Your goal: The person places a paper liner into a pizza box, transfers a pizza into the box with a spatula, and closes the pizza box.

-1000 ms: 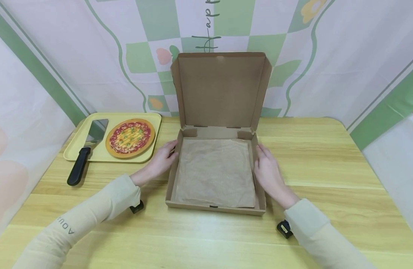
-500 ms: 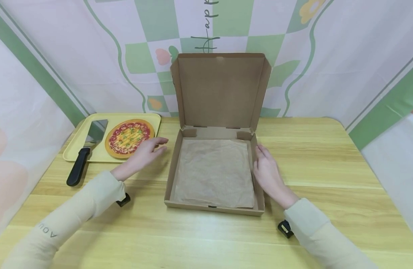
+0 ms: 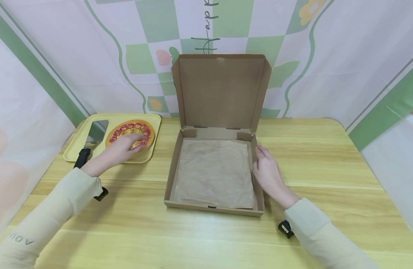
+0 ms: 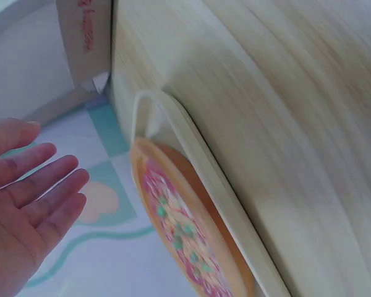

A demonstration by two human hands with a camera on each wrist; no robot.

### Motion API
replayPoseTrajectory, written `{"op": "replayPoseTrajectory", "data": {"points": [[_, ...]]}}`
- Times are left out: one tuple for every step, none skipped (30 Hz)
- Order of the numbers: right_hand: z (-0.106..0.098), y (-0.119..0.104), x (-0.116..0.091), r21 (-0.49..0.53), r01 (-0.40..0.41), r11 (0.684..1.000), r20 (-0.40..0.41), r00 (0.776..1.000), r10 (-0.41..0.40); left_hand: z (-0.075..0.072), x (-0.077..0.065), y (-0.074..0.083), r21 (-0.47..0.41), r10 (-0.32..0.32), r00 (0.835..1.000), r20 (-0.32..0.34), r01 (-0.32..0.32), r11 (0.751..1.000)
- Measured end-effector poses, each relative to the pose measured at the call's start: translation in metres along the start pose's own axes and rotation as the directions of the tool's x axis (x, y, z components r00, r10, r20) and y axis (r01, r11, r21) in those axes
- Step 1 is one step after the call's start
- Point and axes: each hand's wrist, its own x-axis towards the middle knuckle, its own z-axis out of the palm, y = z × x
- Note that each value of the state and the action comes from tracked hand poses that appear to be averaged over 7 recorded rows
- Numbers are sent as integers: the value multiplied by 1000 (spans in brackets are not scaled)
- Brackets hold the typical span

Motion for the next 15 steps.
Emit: {"op": "replayPoseTrajectory", "data": {"points": [[0, 0, 0, 2, 0, 1000, 1, 1000, 0, -1, -2, -3, 14, 3, 1000, -5, -3, 1000], [0, 0, 0, 1, 1, 1000, 1, 1000, -1, -1, -3, -5, 29, 2, 1000, -10, -2, 1000], [-1, -1, 0, 1, 3, 1000, 1, 1000, -3, -2, -5, -7, 36, -8, 1000, -12, 8, 999], [-1, -1, 0, 2, 6, 1000, 1, 1000, -6, -2, -7, -10, 42, -20, 1000, -12, 20, 999], [-1, -1, 0, 1, 9, 1000, 2, 1000, -9, -3, -9, -12, 49, -35, 999, -11, 36, 998], [-1, -1, 0, 0, 12, 1000, 2, 1000, -12, -4, -11, -14, 59, -48, 999, -10, 49, 997], [-1, -1, 0, -1, 14, 1000, 3, 1000, -14, -5, -13, -16, 63, -63, 998, -7, 63, 996], [-1, -1, 0, -3, 17, 1000, 1, 1000, -17, -7, -15, -17, 66, -81, 997, -3, 81, 995], [-1, -1, 0, -4, 19, 1000, -1, 1000, -19, -8, -17, -19, 72, -94, 996, -1, 94, 993], [0, 0, 0, -5, 20, 1000, -2, 1000, -20, -10, -19, -21, 79, -104, 995, 0, 104, 991], [0, 0, 0, -8, 21, 1000, -3, 1000, -21, -11, -20, -23, 80, -113, 994, -1, 113, 990], [0, 0, 0, -8, 19, 1000, -3, 1000, -19, -13, -22, -25, 83, -125, 992, 1, 125, 989], [0, 0, 0, -9, 18, 1000, -3, 1000, -18, -14, -24, -27, 79, -141, 990, 4, 140, 987], [0, 0, 0, -10, 19, 1000, -3, 1000, -19, -16, -25, -28, 78, -152, 988, 1, 152, 985], [0, 0, 0, -11, 19, 1000, -3, 1000, -19, -17, -27, -29, 81, -158, 987, -4, 158, 984]]}}
